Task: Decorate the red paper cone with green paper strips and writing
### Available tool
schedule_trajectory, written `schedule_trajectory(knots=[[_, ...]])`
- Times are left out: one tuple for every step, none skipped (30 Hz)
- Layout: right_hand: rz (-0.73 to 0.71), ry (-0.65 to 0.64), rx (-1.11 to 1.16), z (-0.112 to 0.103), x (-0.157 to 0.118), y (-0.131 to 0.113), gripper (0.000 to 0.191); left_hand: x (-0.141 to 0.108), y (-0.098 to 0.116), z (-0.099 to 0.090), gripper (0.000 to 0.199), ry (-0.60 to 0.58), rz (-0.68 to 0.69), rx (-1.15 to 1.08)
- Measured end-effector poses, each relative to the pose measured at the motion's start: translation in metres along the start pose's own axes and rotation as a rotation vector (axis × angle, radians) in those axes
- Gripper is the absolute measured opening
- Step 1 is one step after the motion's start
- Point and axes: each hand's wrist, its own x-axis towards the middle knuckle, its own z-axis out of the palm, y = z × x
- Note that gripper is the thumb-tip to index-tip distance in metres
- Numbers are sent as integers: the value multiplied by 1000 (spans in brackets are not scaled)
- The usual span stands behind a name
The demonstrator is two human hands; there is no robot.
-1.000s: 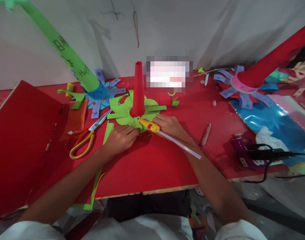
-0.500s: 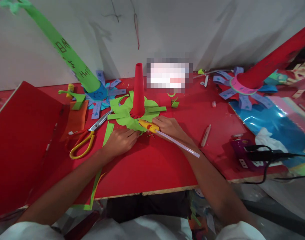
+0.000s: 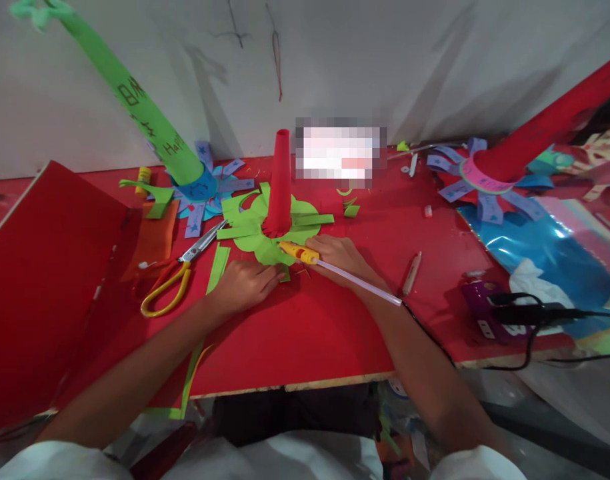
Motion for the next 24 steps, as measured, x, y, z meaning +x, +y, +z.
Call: schedule_trajectory(knots=[[3, 2, -2, 0, 0, 0, 40, 0, 0, 1, 41, -9, 3, 3], [9, 5, -4, 1, 0, 1, 39, -1, 0, 2, 39, -26, -4, -2], [17, 8, -7, 1, 0, 1, 39, -1, 0, 2, 37, -45, -21, -11], [26, 7, -11, 2, 1, 1, 38, -1, 0, 3, 36, -68, -45, -22], [34, 6, -16, 2, 1, 1, 38, -1, 0, 4, 35, -91, -75, -31], [39, 6, -21, 2, 1, 1, 38, -1, 1, 4, 34, -111, -110, -35], [43, 5, -28, 2, 1, 1, 38, -1, 1, 5, 32, -124, -146, -33], [44, 6, -35, 2, 2, 1, 39, 0, 2, 5, 30, -133, -181, -29], [44, 9, -41, 2, 2, 1, 39, 0, 2, 5, 29, -139, -215, -23], [42, 16, -46, 1, 2, 0, 40, 0, 3, 5, 28, -142, -244, -18], [39, 24, -49, 1, 2, -1, 40, 0, 3, 6, 28, -146, -266, -16], [34, 30, -48, 0, 2, -3, 40, 0, 3, 6, 28, -151, -278, -17], [30, 33, -46, -1, 2, -5, 40, 0, 3, 6, 28, -158, -280, -22], [34, 31, -44, -2, 2, -8, 39, 0, 3, 7, 27, -165, -277, -27], [46, 24, -43, -4, 3, -10, 37, 0, 3, 7, 27, -169, -273, -34], [67, 12, -44, -5, 3, -13, 35, 0, 3, 7, 28, -172, -272, -41], [93, 2, -46, -5, 4, -14, 33, 0, 2, 7, 28, -172, -275, -50], [115, -5, -47, -6, 4, -15, 30, 0, 2, 7, 29, -171, -284, -60], [128, -7, -48, -6, 4, -16, 29, 0, 2, 7, 29, -170, -296, -73], [139, -5, -51, -5, 4, -16, 27, 0, 2, 7, 29, -169, -309, -89], [149, 1, -56, -5, 4, -15, 27, 0, 2, 6, 29, -170, -319, -107], [159, 7, -63, -4, 4, -14, 28, 1, 2, 6, 29, -171, -327, -121], [173, 14, -71, -4, 4, -13, 29, 1, 1, 5, 29, -173, -331, -131], [186, 16, -76, -3, 3, -12, 29, 1, 2, 4, 29, -175, -333, -133]])
